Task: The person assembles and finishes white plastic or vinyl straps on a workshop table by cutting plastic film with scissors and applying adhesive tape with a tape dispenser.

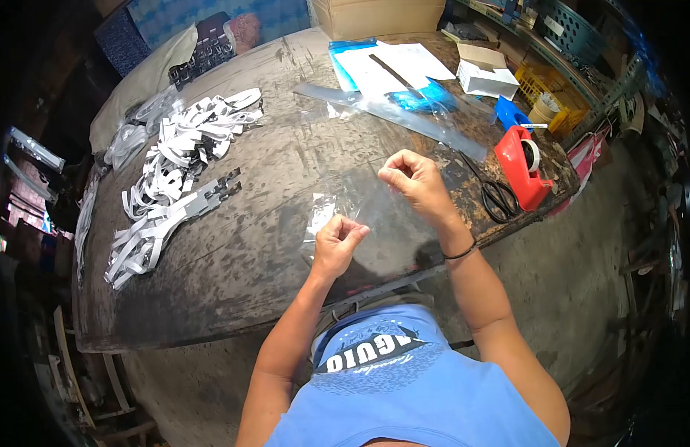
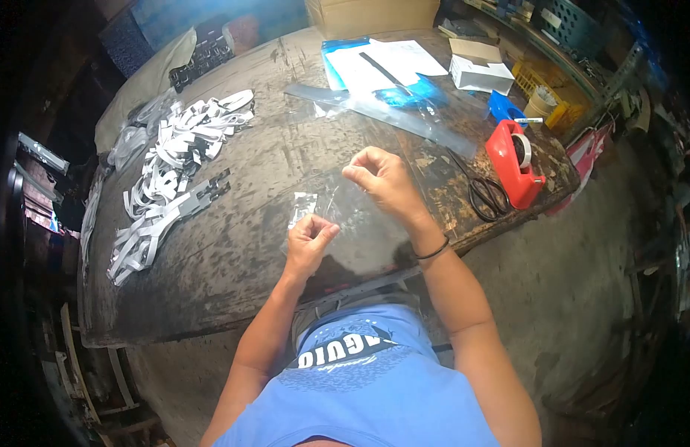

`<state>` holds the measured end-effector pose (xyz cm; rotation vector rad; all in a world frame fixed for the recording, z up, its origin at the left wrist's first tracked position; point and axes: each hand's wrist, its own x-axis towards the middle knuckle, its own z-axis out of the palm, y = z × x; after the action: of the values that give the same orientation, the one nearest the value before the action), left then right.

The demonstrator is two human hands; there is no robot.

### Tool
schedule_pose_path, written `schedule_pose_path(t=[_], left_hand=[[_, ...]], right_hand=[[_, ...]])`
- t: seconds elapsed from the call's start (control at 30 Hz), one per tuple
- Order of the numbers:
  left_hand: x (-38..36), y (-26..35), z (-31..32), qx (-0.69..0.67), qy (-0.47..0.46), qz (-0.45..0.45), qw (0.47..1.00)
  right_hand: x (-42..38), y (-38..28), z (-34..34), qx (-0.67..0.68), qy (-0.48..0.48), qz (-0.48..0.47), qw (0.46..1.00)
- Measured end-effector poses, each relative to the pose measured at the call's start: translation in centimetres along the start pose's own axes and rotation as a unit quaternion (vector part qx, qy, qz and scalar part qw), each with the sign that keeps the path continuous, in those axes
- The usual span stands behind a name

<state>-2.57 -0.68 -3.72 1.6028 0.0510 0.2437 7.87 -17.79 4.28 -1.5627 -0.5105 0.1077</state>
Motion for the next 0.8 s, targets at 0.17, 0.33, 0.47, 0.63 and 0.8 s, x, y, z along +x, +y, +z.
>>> schedule_pose_path(t=[0.17, 0.33, 0.47, 0.63, 0.8], left_hand=[[0.7, 0.6, -1.6, 0.049, -0.040, -0.011, 0.998], [2.2, 5.0, 0.6, 0.007, -0.024, 0.072, 0.997], [3.3, 4.0, 0.8, 0.055, -0.076, 0.031, 0.995], [3.1, 2.6, 0.3, 0.070, -0.068, 0.019, 0.995], [2.9, 3.1, 0.9, 0.023, -0.059, 0.011, 0.998]], right_hand=[[0.3, 0.1, 0.4, -0.026, -0.007, -0.035, 0.999], [-0.3, -0.7, 1.0, -0.045, -0.034, -0.034, 0.998], [-0.8, -0.8, 1.1, -0.123, 0.012, -0.036, 0.992], [1.0, 1.4, -4.0, -0.032, 0.169, -0.002, 0.985], [-1.2, 1.0, -0.1, -0.022, 0.066, 0.014, 0.997]])
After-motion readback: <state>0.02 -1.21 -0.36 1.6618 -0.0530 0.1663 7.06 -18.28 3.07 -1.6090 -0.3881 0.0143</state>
